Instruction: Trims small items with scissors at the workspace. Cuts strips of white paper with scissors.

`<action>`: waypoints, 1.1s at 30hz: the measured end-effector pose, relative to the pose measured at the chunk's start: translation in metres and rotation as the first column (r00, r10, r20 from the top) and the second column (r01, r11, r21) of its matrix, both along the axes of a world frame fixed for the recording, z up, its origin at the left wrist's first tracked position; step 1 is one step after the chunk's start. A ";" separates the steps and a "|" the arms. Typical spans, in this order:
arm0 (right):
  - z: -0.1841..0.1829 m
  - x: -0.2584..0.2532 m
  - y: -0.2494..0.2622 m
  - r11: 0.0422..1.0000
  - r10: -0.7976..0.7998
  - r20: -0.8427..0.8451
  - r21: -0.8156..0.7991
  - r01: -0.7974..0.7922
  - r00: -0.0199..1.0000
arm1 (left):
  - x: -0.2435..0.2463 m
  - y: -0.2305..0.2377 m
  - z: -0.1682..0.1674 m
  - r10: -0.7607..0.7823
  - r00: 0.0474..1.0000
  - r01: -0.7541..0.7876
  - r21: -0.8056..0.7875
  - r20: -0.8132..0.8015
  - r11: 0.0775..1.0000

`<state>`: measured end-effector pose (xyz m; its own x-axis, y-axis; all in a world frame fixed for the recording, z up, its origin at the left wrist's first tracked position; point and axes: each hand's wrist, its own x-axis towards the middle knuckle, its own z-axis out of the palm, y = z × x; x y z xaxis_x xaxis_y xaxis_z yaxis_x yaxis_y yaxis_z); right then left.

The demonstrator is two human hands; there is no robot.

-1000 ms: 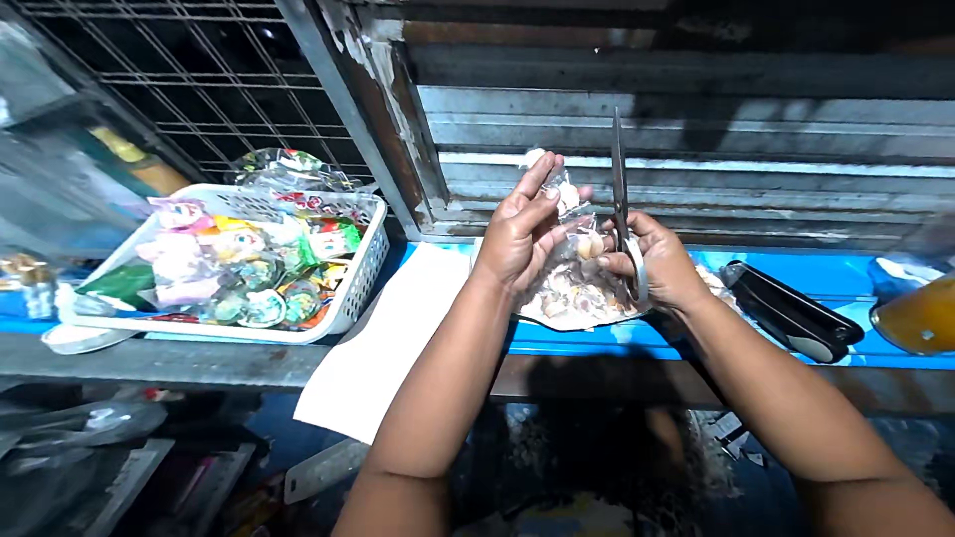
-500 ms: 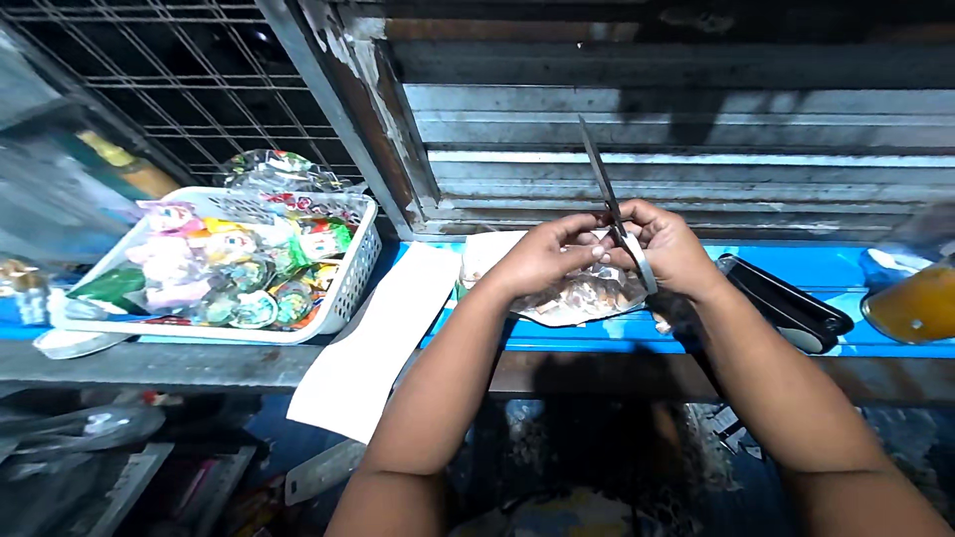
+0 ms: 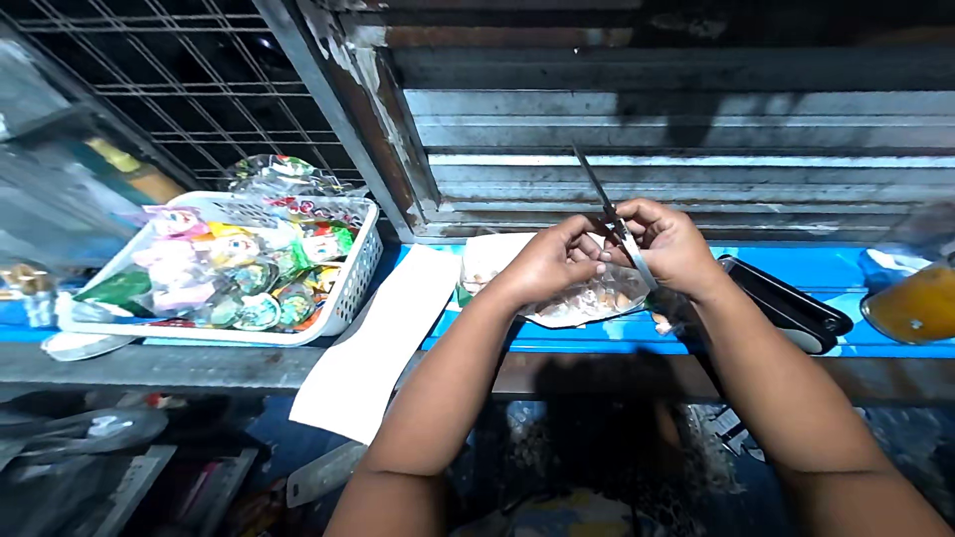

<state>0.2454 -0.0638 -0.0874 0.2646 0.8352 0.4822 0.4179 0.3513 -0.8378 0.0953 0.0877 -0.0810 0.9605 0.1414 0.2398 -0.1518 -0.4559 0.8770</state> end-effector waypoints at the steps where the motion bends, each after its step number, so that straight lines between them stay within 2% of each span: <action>1: 0.000 0.000 0.000 1.000 -0.001 0.011 0.002 0.001 1.000 | 0.000 -0.001 0.000 0.000 1.000 0.000 0.017 0.008 1.000; 6: 0.001 0.007 0.000 0.995 -0.092 -0.001 0.038 0.092 0.996 | -0.002 0.004 0.000 -0.065 0.997 0.064 0.028 0.029 0.998; 11: 0.002 0.009 -0.002 0.991 -0.114 -0.004 0.063 0.114 0.993 | -0.004 0.004 0.002 -0.037 0.999 0.037 0.061 -0.004 0.997; 16: 0.007 0.011 -0.006 0.979 -0.203 0.068 0.048 0.200 0.977 | -0.005 0.012 0.004 0.119 0.990 -0.129 0.146 0.074 0.981; 18: 0.011 0.014 -0.009 0.974 -0.225 0.094 0.019 0.224 0.970 | -0.005 0.016 0.006 0.225 0.968 -0.236 0.097 0.115 0.967; 20: 0.013 0.017 -0.011 0.971 -0.237 0.096 -0.020 0.240 0.967 | -0.004 0.019 0.007 0.334 0.929 -0.330 -0.046 0.158 0.943; 22: 0.015 0.022 -0.013 0.970 -0.228 0.123 -0.060 0.237 0.966 | -0.004 0.024 0.009 0.407 0.902 -0.381 -0.175 0.146 0.908; 25: 0.014 0.028 -0.013 0.962 -0.226 0.199 -0.105 0.250 0.954 | -0.003 0.030 0.007 0.477 0.868 -0.425 -0.286 0.141 0.859; 30: 0.007 0.023 -0.007 0.946 -0.297 0.193 -0.074 0.316 0.935 | -0.001 0.028 0.006 0.501 0.852 -0.434 -0.330 0.151 0.838; 33: 0.006 0.024 -0.005 0.950 -0.270 0.214 -0.100 0.296 0.939 | 0.002 0.029 0.001 0.480 0.843 -0.408 -0.294 0.243 0.864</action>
<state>0.2693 -0.0685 -0.0811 0.4104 0.7977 0.4418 0.6440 0.0896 -0.7598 0.0971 0.1164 -0.0798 0.6675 0.6191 0.4136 -0.2502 -0.3367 0.9078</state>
